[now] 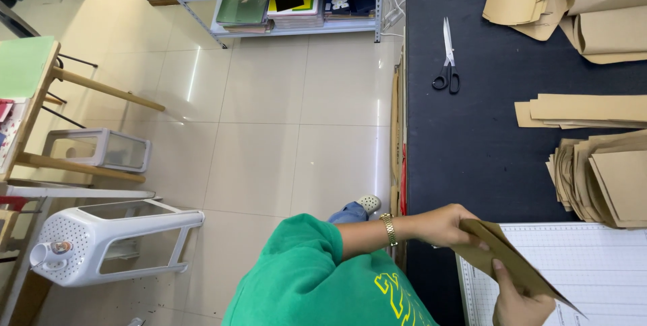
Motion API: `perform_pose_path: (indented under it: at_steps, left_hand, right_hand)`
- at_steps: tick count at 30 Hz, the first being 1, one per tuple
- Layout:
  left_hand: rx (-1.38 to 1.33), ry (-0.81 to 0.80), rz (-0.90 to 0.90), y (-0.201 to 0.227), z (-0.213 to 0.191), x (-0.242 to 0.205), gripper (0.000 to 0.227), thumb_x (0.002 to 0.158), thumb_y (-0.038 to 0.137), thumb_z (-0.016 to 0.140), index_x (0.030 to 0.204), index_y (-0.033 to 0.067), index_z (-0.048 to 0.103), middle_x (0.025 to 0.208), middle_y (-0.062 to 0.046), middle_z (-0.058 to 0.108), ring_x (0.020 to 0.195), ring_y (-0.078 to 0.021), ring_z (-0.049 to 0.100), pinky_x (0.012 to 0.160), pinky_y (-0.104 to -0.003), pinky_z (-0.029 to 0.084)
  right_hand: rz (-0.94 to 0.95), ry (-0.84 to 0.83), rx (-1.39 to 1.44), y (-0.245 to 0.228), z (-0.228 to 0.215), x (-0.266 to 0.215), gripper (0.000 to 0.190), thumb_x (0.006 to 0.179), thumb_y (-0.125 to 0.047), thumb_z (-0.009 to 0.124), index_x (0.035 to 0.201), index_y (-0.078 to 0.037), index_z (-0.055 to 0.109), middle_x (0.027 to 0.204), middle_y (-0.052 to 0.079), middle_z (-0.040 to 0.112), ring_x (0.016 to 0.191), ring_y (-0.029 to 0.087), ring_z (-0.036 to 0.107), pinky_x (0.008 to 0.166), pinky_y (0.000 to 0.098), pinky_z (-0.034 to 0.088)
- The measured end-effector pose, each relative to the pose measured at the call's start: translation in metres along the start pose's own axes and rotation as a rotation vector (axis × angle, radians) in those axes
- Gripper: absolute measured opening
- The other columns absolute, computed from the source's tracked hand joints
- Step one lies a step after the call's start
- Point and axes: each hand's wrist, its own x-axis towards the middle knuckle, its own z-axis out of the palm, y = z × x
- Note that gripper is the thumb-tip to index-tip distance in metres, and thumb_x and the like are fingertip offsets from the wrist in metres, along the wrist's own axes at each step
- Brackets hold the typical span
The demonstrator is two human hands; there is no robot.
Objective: Folding and stacking brown paper sheets to create bags or envelopes on a workshop table.
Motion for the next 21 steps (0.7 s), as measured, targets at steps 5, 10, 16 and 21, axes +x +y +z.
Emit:
perform_pose_path:
  at_steps: [5,10,16,21]
  left_hand:
    - [-0.03,0.013,0.017,0.009,-0.001,-0.001,0.026,0.093,0.019,0.078,0.116,0.0067,0.076,0.102,0.001,0.077,0.096,-0.0043,0.064,0.085,-0.024,0.057]
    - [-0.055,-0.142,0.039,0.014,-0.008,0.003,0.04,0.092,-0.018,0.053,0.118,0.0018,0.075,0.111,-0.013,0.079,0.106,-0.0199,0.075,0.099,-0.032,0.062]
    - [-0.097,-0.365,0.128,0.029,-0.013,0.0,0.05,0.093,-0.026,0.047,0.117,0.0056,0.078,0.124,-0.012,0.076,0.127,-0.0236,0.068,0.119,-0.037,0.052]
    - [-0.394,-0.177,0.019,-0.03,-0.013,0.021,0.023,0.095,0.005,0.076,0.118,-0.001,0.075,0.113,-0.013,0.077,0.104,-0.021,0.073,0.096,-0.034,0.061]
  right_hand:
    - [0.059,0.09,0.19,0.021,0.019,0.001,0.045,0.084,0.01,0.074,0.128,0.006,0.062,0.113,0.022,0.066,0.104,0.029,0.066,0.094,0.0371,0.06]
    - [0.174,0.176,0.177,0.003,0.029,-0.007,0.018,0.094,-0.005,0.076,0.11,0.003,0.071,0.096,0.015,0.07,0.086,0.022,0.068,0.085,0.0336,0.063]
    - [-0.014,-0.095,0.205,0.06,-0.013,-0.002,0.032,0.103,-0.008,0.049,0.125,0.011,0.063,0.127,0.024,0.065,0.118,0.032,0.064,0.107,0.0346,0.049]
    - [0.104,0.227,0.14,-0.014,0.035,-0.005,0.036,0.093,0.01,0.071,0.126,0.011,0.056,0.11,0.028,0.062,0.09,0.03,0.065,0.085,0.037,0.059]
